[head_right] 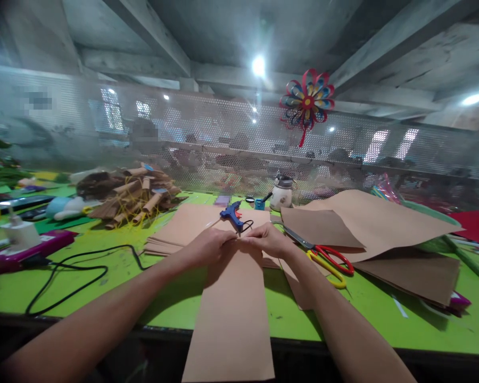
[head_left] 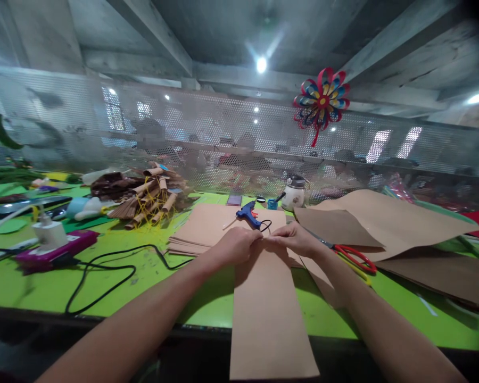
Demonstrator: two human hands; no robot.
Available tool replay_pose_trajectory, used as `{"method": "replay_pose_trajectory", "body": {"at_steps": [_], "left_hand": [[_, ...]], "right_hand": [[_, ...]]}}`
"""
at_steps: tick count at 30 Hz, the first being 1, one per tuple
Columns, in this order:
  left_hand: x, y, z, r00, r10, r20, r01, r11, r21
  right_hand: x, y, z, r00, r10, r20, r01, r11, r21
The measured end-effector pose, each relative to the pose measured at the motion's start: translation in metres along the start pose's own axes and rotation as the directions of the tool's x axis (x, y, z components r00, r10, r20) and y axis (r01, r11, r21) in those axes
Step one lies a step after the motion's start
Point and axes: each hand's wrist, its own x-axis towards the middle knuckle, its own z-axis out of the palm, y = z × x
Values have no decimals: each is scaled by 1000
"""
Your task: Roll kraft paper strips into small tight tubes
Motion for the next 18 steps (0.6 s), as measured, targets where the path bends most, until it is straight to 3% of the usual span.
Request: {"method": "replay_pose_trajectory", "body": {"at_steps": [5,9,12,18], "left_hand": [[1,-4,-2,999,-38,20,40,997,-71],[4,-15,-5,988,-59,144,91,970,-227],[5,-19,-7,972,-68,223,124,961,-248],[3,-21,-6,986,-16,166,50,977,-205]], "right_hand": [[-1,-1,0,999,14,52,-13,1000,-29],[1,8,-1,995,-16,99,23,997,-73],[2,11,-2,995,-14,102,24,995,-98],[-1,2,-3,993,-16,119,29,994,-102]]}}
